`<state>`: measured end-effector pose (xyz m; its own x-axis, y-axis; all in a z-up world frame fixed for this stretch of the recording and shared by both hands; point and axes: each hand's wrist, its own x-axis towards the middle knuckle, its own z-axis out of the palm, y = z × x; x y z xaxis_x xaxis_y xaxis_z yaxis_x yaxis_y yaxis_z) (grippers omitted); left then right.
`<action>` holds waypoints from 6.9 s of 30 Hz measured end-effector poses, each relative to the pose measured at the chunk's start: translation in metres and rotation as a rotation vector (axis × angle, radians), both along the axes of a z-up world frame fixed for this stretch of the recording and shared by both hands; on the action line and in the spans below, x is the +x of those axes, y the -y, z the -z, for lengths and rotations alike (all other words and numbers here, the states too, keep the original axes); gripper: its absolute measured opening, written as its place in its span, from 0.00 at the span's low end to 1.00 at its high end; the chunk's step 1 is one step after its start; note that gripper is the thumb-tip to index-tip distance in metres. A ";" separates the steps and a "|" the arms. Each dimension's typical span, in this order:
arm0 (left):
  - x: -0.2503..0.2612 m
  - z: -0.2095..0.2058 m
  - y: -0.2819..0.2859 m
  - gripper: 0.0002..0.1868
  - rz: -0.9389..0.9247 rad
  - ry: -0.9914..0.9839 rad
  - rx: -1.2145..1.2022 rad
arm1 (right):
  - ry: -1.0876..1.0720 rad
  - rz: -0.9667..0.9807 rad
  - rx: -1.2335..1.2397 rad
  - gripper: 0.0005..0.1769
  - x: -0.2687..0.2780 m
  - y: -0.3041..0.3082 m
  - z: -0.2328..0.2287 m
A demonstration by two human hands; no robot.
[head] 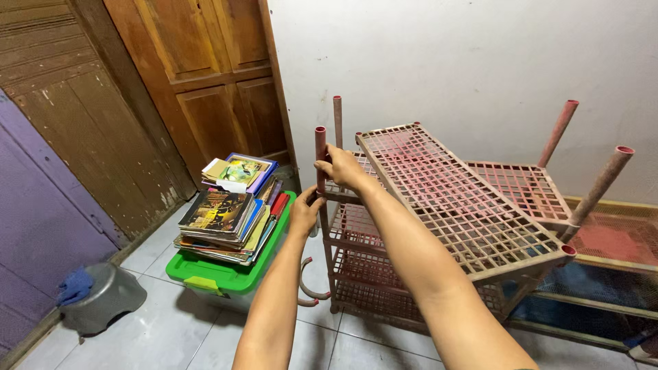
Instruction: The person assembles a three-tier plastic shelving unit by inserting vertical poles into grid shelves, then attaches curved handles to the top shelf. The person also adjusts a separate small plastic basket unit nearby.
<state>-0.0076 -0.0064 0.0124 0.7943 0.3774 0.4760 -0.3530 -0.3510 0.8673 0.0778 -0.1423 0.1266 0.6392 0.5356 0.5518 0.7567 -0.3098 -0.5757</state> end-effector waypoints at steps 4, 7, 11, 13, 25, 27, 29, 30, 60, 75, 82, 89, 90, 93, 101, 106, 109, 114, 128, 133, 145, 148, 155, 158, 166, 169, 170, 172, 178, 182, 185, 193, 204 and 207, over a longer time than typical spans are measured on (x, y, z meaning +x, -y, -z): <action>0.006 0.005 -0.003 0.23 -0.017 -0.009 0.011 | 0.040 0.041 -0.014 0.20 0.002 -0.010 0.003; 0.009 0.010 -0.004 0.23 0.001 -0.003 -0.011 | 0.037 0.076 -0.013 0.20 0.001 -0.019 0.006; 0.016 0.017 -0.007 0.24 0.039 0.000 -0.036 | 0.043 0.107 -0.005 0.20 0.003 -0.017 0.012; 0.019 0.020 -0.011 0.24 0.028 -0.014 -0.020 | 0.046 0.119 0.004 0.20 0.005 -0.019 0.016; 0.029 0.028 -0.012 0.23 0.010 -0.016 -0.031 | 0.118 0.178 0.123 0.20 0.008 -0.034 0.035; 0.026 0.026 -0.011 0.22 0.009 -0.023 -0.042 | 0.101 0.206 0.114 0.20 0.004 -0.037 0.038; 0.023 0.024 -0.011 0.21 0.018 -0.018 -0.011 | 0.133 0.226 0.115 0.20 0.001 -0.039 0.039; 0.022 0.023 -0.011 0.21 0.022 -0.012 0.005 | 0.152 0.235 0.117 0.21 0.000 -0.040 0.039; -0.067 -0.070 0.060 0.19 -0.201 -0.168 0.023 | -0.161 0.641 -0.155 0.17 -0.107 0.224 -0.002; -0.048 -0.051 0.239 0.19 0.668 -0.450 -0.744 | -0.085 0.736 -0.199 0.20 -0.169 0.305 0.023; -0.051 -0.068 0.269 0.16 0.748 -0.350 -1.029 | 0.078 0.729 -0.040 0.18 -0.201 0.339 0.031; -0.059 -0.098 0.306 0.16 0.806 -0.239 -0.978 | 0.404 0.802 0.152 0.19 -0.226 0.365 0.032; -0.061 -0.103 0.311 0.16 0.802 -0.224 -0.975 | 0.420 0.843 0.164 0.21 -0.229 0.370 0.034; -0.067 -0.117 0.327 0.19 0.765 -0.226 -1.004 | 0.436 0.925 0.249 0.29 -0.235 0.386 0.048; -0.086 -0.116 0.361 0.21 0.777 -0.076 -0.939 | -0.432 0.397 1.048 0.22 -0.242 0.412 0.049; -0.101 -0.118 0.370 0.19 0.880 -0.002 -0.880 | -0.334 0.204 1.317 0.18 -0.258 0.413 0.022; -0.109 -0.134 0.354 0.17 0.797 -0.065 -0.778 | -0.259 0.257 1.372 0.17 -0.253 0.434 -0.002; -0.109 -0.179 0.258 0.27 0.410 -0.010 -0.648 | -0.369 0.378 1.369 0.17 -0.220 0.479 -0.040; -0.111 -0.248 0.076 0.31 0.168 0.236 -0.244 | -0.516 0.169 1.303 0.17 -0.095 0.521 -0.095; -0.095 -0.256 0.076 0.25 0.341 0.243 -0.268 | -0.565 0.113 1.298 0.16 -0.060 0.505 -0.105; -0.048 -0.226 0.061 0.23 -0.034 0.328 -0.221 | -0.335 0.482 0.887 0.17 -0.023 0.482 -0.101; -0.044 -0.224 0.057 0.25 -0.060 0.324 -0.189 | -0.232 0.617 0.763 0.19 -0.026 0.479 -0.107; -0.040 -0.227 0.065 0.28 -0.052 0.260 -0.174 | -0.275 0.740 0.834 0.22 -0.020 0.474 -0.101; -0.037 -0.228 0.066 0.27 -0.069 0.244 -0.177 | -0.316 0.726 0.888 0.20 -0.011 0.472 -0.096; -0.036 -0.239 0.061 0.23 -0.077 0.231 -0.212 | -0.444 0.900 0.793 0.23 0.000 0.473 -0.116; -0.035 -0.239 0.061 0.23 -0.100 0.181 -0.222 | -0.455 0.897 0.778 0.23 -0.001 0.474 -0.121; -0.035 -0.239 0.061 0.23 -0.111 0.177 -0.215 | -0.458 0.896 0.775 0.23 -0.001 0.473 -0.120; -0.034 -0.238 0.062 0.23 -0.131 0.170 -0.199 | -0.470 0.898 0.783 0.23 -0.001 0.472 -0.120; -0.032 -0.236 0.061 0.24 -0.117 0.193 -0.173 | -0.486 0.925 0.782 0.22 0.002 0.470 -0.119; -0.031 -0.238 0.059 0.24 -0.133 0.155 -0.155 | -0.550 0.955 0.810 0.20 0.008 0.469 -0.119; -0.032 -0.239 0.060 0.24 -0.147 0.150 -0.128 | -0.543 0.942 0.839 0.18 0.012 0.468 -0.116; -0.023 -0.232 0.059 0.24 -0.149 0.129 -0.139 | -0.559 0.963 0.832 0.19 0.019 0.471 -0.109; 0.000 -0.211 0.072 0.24 -0.398 0.040 -0.106 | -0.534 0.802 1.058 0.14 0.062 0.477 -0.097; 0.005 -0.206 0.089 0.21 -0.690 0.076 0.065 | -0.535 0.726 1.193 0.13 0.063 0.476 -0.098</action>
